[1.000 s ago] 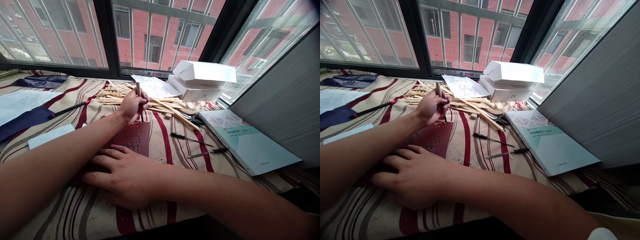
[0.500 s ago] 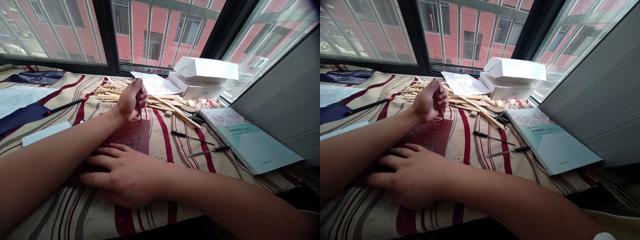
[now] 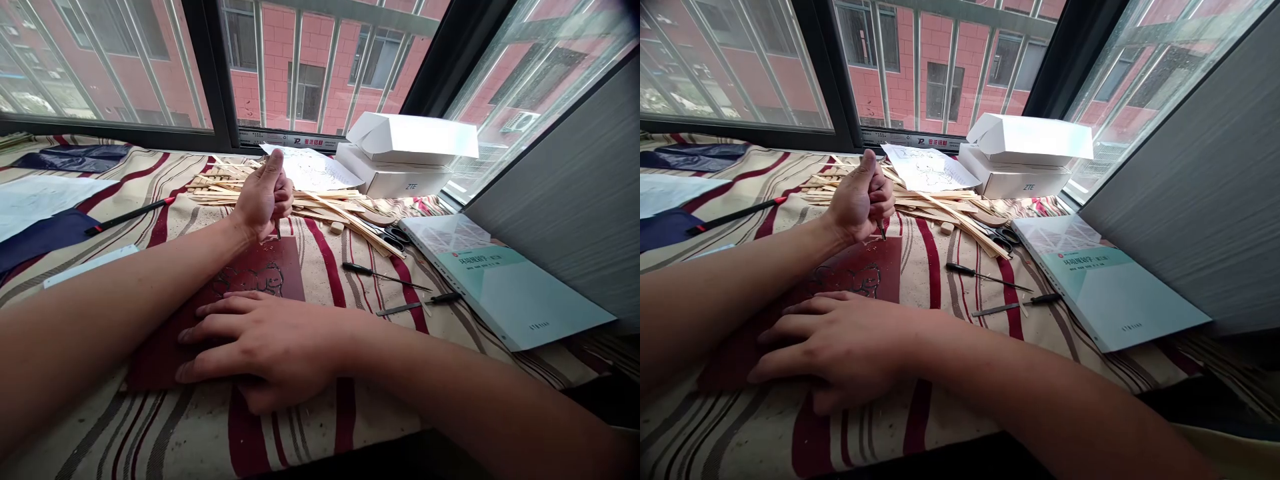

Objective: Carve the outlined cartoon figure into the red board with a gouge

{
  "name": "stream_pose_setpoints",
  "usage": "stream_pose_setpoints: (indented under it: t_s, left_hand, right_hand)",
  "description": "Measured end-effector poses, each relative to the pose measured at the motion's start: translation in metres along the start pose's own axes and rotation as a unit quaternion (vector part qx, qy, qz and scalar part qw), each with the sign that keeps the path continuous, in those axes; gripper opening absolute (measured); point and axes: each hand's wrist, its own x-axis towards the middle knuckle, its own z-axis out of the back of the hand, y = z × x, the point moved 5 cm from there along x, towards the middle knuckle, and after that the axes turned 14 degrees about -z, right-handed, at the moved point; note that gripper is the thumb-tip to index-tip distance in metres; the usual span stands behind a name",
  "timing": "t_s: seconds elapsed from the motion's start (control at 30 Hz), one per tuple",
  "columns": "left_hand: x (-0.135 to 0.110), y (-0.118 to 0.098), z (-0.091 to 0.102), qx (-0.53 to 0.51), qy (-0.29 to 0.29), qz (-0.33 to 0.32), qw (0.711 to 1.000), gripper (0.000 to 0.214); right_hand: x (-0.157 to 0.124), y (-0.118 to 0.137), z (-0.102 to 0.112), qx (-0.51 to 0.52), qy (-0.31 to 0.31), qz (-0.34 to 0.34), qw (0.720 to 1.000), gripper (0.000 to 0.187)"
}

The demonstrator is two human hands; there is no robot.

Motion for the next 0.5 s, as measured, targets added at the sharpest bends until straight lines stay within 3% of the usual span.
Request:
stream_pose_setpoints:
  t_s: [0.3,0.5]
  left_hand:
    - [0.0014,0.001,0.0024,0.001,-0.016,-0.033,0.999,0.066]
    - [0.0059,0.0065,0.0063,0.001,0.015,0.015,1.0,0.057]
  right_hand:
    - [-0.0083,-0.0062,0.0079,0.032,0.005,0.022,0.999,0.055]
    - [-0.0049,-0.0082,0.0021,0.029,-0.029,0.022,0.999,0.052]
